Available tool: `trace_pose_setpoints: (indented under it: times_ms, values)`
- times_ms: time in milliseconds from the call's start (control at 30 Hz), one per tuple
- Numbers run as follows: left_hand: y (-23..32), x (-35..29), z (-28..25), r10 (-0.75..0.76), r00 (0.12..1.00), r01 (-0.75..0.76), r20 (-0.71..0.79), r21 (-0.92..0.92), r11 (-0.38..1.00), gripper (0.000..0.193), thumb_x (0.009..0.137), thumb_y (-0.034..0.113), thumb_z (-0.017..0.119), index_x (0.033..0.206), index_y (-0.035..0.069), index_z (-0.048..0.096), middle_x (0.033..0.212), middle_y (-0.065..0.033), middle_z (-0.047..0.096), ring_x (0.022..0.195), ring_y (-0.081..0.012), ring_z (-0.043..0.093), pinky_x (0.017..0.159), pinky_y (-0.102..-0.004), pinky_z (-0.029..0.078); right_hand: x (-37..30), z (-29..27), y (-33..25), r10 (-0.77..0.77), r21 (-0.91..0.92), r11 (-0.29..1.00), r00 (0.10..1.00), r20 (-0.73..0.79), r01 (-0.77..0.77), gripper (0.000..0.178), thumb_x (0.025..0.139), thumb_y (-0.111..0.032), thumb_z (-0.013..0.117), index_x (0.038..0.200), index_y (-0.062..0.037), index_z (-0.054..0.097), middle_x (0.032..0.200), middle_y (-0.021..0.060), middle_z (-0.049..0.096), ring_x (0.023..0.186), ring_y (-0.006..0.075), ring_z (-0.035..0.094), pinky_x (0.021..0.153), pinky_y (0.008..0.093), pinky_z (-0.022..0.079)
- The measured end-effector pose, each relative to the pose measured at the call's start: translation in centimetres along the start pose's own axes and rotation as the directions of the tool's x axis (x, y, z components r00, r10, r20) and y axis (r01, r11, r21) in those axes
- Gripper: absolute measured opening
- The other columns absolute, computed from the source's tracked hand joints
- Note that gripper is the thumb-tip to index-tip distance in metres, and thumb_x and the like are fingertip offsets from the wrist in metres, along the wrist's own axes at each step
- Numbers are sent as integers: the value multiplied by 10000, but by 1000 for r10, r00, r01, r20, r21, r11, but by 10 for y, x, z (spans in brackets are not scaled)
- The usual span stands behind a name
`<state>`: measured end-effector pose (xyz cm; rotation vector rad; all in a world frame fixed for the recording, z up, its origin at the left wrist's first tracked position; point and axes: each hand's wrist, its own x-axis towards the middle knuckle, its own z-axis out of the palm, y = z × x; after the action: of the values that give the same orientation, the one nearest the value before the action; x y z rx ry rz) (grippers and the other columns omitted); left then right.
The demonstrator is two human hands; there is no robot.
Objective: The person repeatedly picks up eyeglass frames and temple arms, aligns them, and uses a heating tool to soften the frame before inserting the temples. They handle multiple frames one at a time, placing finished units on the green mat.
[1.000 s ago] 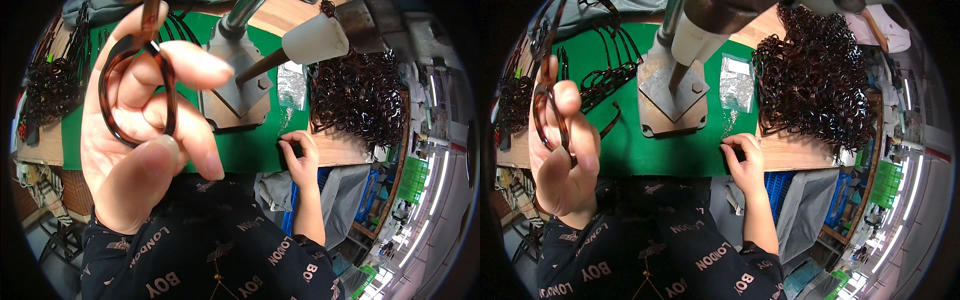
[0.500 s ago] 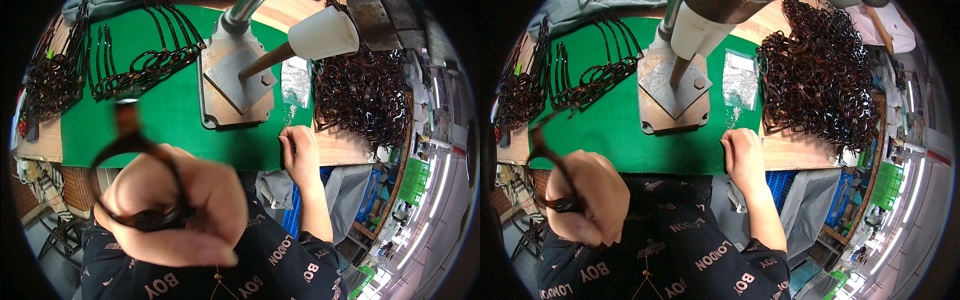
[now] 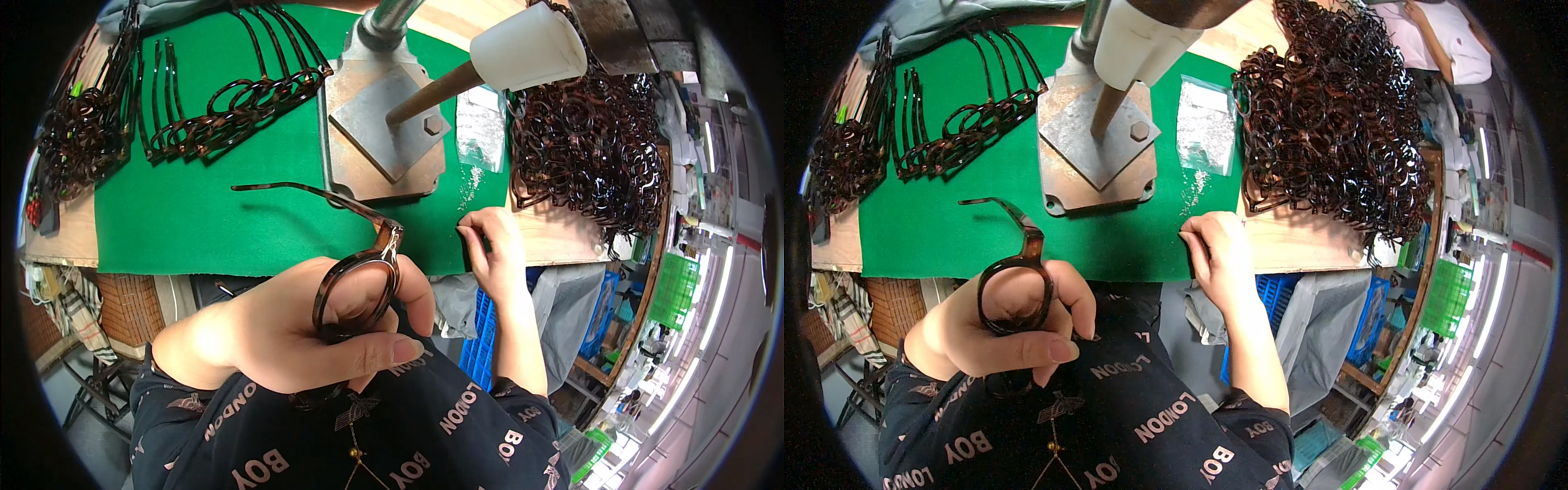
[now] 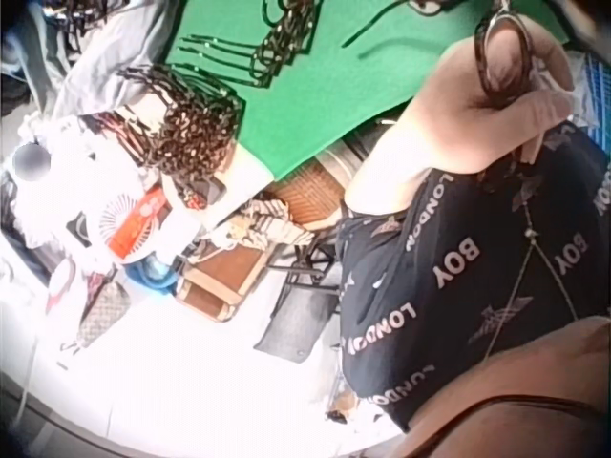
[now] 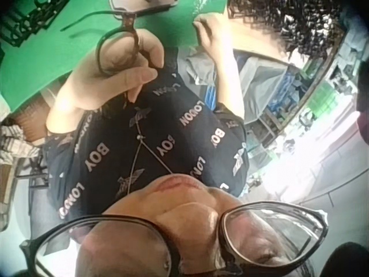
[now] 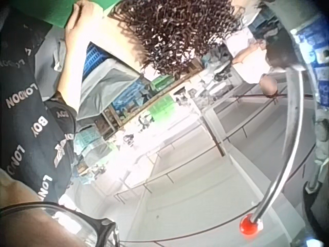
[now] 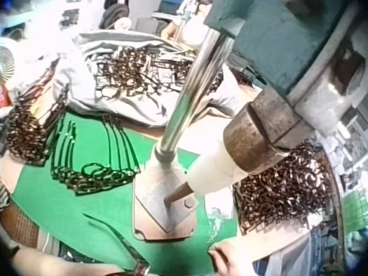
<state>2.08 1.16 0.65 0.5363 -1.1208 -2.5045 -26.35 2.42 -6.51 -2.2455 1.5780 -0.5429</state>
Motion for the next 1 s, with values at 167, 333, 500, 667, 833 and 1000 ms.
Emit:
trace_pose_setpoints:
  times_ms: [167, 333, 500, 667, 833, 1000]
  values:
    - [1, 0, -1, -20, 1000, 20, -15, -16, 1000, 177, 883, 114, 565, 994, 11, 473, 620, 11, 524, 534, -47, 522, 478, -183, 359, -12, -1, 8, 158, 179, 974, 984, -77, -142, 97, 756, -16, 654, 833, -38, 601, 802, 84, 570, 739, 215, 561, 669, 298, 459]
    - [4, 2, 0, -64, 998, 64, -28, -30, 998, 190, 880, 134, 573, 987, 9, 478, 629, 7, 534, 544, -45, 522, 482, -181, 361, -12, 5, 8, 160, 163, 975, 986, -56, -149, 120, 732, -17, 672, 824, -42, 598, 790, 84, 574, 743, 233, 555, 674, 319, 449]
    - [4, 1, 0, -68, 997, 67, -32, -8, 998, 182, 881, 140, 567, 983, 13, 484, 646, 2, 544, 548, -46, 525, 487, -182, 368, -3, 2, -2, 7, -6, 1000, 999, -54, -7, 96, 745, 12, 646, 802, -20, 575, 767, 104, 554, 712, 238, 540, 661, 322, 432]
    - [6, 3, 0, -43, 999, 43, -6, 50, 998, 148, 886, 113, 549, 978, 18, 484, 654, 7, 538, 547, -57, 534, 495, -194, 391, -6, 11, -21, 89, -155, 983, 993, -73, -100, 76, 774, -4, 592, 826, -2, 536, 766, 159, 521, 740, 335, 512, 677, 393, 407]
    - [6, 7, -2, -33, 997, 30, 73, 39, 999, 151, 893, 104, 556, 972, -6, 489, 610, -21, 559, 547, -66, 525, 514, -197, 371, 12, -7, -44, 220, 108, 967, 971, 95, -230, 71, 784, 41, 547, 840, 5, 522, 772, 157, 539, 722, 315, 536, 671, 363, 430]
    - [-1, 6, 0, -9, 994, 8, 108, 10, 1000, 158, 914, 161, 523, 947, 10, 489, 596, -12, 554, 542, -60, 514, 510, -199, 366, 43, -14, -94, -126, 730, 673, 991, -51, 123, 110, 769, 40, 585, 843, -13, 522, 816, 121, 580, 762, 265, 582, 705, 316, 465]
